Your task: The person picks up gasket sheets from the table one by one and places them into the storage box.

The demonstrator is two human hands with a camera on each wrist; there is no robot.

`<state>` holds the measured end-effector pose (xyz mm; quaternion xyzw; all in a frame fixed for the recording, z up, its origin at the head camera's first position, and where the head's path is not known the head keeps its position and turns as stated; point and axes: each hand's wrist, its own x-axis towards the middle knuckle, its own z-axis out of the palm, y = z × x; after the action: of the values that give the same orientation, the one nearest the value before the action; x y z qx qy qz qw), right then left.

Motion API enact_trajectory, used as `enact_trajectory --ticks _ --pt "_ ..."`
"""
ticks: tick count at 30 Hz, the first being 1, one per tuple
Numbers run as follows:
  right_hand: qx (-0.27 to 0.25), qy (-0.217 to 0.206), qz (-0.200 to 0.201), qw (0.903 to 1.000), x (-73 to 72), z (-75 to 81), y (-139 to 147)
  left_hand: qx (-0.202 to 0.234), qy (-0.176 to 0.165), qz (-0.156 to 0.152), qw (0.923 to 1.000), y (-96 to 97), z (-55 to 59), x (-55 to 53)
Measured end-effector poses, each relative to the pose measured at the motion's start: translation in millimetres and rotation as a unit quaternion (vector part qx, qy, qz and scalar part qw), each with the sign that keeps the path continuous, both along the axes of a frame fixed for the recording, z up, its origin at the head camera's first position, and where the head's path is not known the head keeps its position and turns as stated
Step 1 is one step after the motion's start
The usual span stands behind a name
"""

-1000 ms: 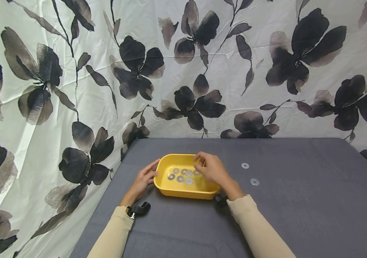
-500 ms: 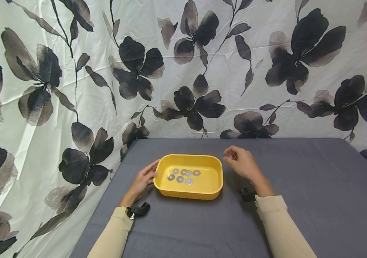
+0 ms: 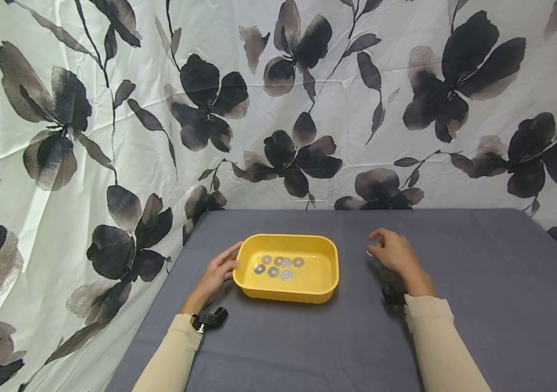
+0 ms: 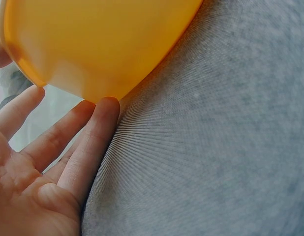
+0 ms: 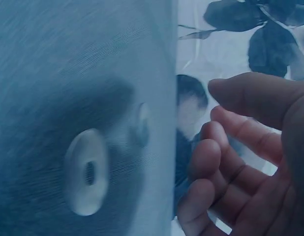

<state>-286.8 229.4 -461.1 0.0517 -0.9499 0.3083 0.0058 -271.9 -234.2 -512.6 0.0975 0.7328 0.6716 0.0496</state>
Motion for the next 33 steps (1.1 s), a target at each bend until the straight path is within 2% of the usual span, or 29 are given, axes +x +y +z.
enact_trajectory --ticks 12,25,33 --pt "0.039 -0.069 -0.021 0.9966 -9.2 -21.8 12 0.003 0.001 -0.006 1.0 0.2 -0.6 -0.2" --pt "0.03 -0.075 -0.026 0.9964 -9.9 -22.4 12 -0.003 0.006 -0.002 1.0 0.7 -0.9 -1.4" --pt "0.015 -0.063 -0.009 0.9979 -9.6 -23.2 12 -0.005 0.01 0.0 0.9999 -0.5 -1.9 -0.5"
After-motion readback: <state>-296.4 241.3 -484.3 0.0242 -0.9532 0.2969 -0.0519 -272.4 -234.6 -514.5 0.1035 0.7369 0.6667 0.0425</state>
